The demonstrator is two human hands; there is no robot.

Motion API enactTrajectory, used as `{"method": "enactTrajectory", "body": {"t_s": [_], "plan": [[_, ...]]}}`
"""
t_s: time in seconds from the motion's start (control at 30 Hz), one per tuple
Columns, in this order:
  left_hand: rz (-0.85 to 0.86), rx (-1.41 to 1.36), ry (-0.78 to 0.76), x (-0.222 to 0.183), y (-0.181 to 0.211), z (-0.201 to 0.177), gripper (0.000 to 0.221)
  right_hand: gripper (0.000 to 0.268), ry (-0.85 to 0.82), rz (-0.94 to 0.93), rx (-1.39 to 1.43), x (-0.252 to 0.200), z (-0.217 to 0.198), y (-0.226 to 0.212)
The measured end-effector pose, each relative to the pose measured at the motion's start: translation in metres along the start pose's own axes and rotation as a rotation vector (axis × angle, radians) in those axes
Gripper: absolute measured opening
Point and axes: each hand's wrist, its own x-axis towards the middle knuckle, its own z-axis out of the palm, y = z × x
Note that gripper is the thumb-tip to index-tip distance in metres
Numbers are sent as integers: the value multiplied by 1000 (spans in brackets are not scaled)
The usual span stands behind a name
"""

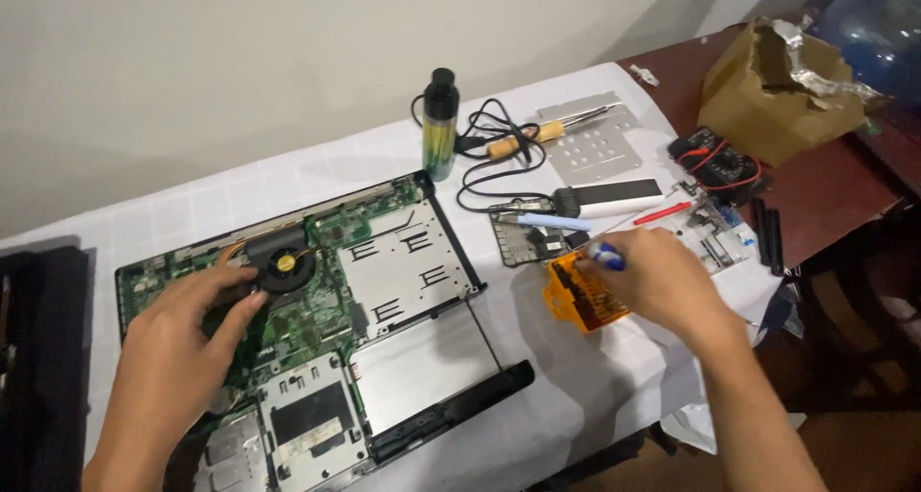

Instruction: Disassembling internal components of a laptop, including removing screws, the battery, and the optical drive.

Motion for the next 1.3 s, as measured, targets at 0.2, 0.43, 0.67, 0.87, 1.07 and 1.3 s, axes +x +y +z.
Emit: {"method": "enactTrajectory", "body": {"t_s": [0.2,0.43,0.67,0.87,1.07,1.3], "plan": [[23,-15,25,-2,-2,3,36,21,10,96,71,10,13,4],[82,-39,51,-2,-4,4,34,37,17,129,278,-10,-3,-5],[201,-191,77,-18,20,-10,32,13,6,-257,571,-54,-20,-63],[228,-457,29,-54,46,-19,42,26,-553,-508,772,-47,9,-153],[118,-568,306,-75,10,-14,15,28,-731,-493,914,-53,57,-221],[-244,-490,377,-84,-20,-20,11,36,-618,-444,1105,-39,64,-239]]}}
